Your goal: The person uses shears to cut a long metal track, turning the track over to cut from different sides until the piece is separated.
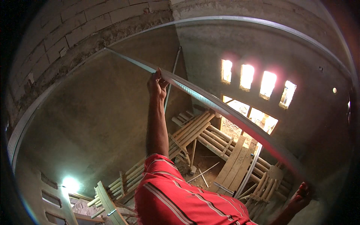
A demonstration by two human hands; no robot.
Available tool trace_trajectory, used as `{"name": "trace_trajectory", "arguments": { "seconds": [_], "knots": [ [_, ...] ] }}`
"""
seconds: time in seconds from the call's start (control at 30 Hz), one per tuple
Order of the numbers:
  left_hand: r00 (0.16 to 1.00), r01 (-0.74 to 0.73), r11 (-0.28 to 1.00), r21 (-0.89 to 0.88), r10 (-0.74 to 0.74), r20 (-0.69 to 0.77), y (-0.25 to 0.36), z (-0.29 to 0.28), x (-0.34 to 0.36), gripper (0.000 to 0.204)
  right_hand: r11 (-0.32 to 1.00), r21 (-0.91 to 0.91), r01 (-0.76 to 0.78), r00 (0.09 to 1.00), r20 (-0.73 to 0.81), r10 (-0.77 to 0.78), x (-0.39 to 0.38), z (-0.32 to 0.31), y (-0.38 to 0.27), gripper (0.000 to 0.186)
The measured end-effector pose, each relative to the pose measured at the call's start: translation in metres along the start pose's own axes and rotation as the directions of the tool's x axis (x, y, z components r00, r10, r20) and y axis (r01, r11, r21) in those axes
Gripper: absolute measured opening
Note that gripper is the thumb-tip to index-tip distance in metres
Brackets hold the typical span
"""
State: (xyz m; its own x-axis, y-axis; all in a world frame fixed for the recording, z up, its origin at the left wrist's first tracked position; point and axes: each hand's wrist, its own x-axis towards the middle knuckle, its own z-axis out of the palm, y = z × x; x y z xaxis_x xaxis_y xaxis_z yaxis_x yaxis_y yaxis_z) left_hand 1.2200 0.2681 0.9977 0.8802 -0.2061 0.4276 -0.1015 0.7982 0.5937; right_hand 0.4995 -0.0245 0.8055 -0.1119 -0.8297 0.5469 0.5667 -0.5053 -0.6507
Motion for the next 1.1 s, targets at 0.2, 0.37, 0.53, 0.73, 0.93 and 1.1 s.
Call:
{"name": "trace_trajectory", "arguments": {
  "seconds": [0.2, 0.37, 0.53, 0.73, 0.93, 1.1],
  "knots": [
    [0.998, 0.025, 0.915, -0.403, 0.003, 0.069, -0.054, 0.078, 0.03, 0.034, 0.467, -0.771, 0.432, 0.902, 0.357, -0.244, 0.047, -0.016, -0.086, 0.042],
    [0.762, 0.646, 0.287, -0.707, -0.298, 0.575, -0.102, 0.07, -0.005, 0.049, 0.957, -0.079, 0.28, 0.924, 0.291, -0.246, 0.077, 0.03, -0.063, 0.032],
    [0.449, 0.579, -0.596, -0.557, -0.338, 0.827, -0.176, 0.1, -0.029, 0.064, 0.64, -0.528, 0.558, 0.81, 0.18, -0.558, 0.121, 0.042, -0.059, 0.024],
    [0.321, 0.388, -0.847, -0.364, -0.246, 0.915, -0.191, 0.109, 0.003, 0.083, 0.933, 0.358, -0.047, 0.995, -0.069, 0.077, 0.128, 0.139, -0.108, 0.025],
    [0.394, 0.592, -0.643, -0.487, -0.296, 0.87, -0.186, 0.142, -0.006, 0.079, 0.931, 0.361, -0.046, 0.998, -0.02, 0.057, 0.163, 0.148, -0.128, 0.027],
    [0.548, 0.801, -0.086, -0.592, -0.291, 0.784, -0.164, 0.185, -0.03, 0.072, 0.95, 0.309, -0.051, 0.996, -0.052, 0.07, 0.159, 0.148, -0.135, 0.025]
  ]
}}
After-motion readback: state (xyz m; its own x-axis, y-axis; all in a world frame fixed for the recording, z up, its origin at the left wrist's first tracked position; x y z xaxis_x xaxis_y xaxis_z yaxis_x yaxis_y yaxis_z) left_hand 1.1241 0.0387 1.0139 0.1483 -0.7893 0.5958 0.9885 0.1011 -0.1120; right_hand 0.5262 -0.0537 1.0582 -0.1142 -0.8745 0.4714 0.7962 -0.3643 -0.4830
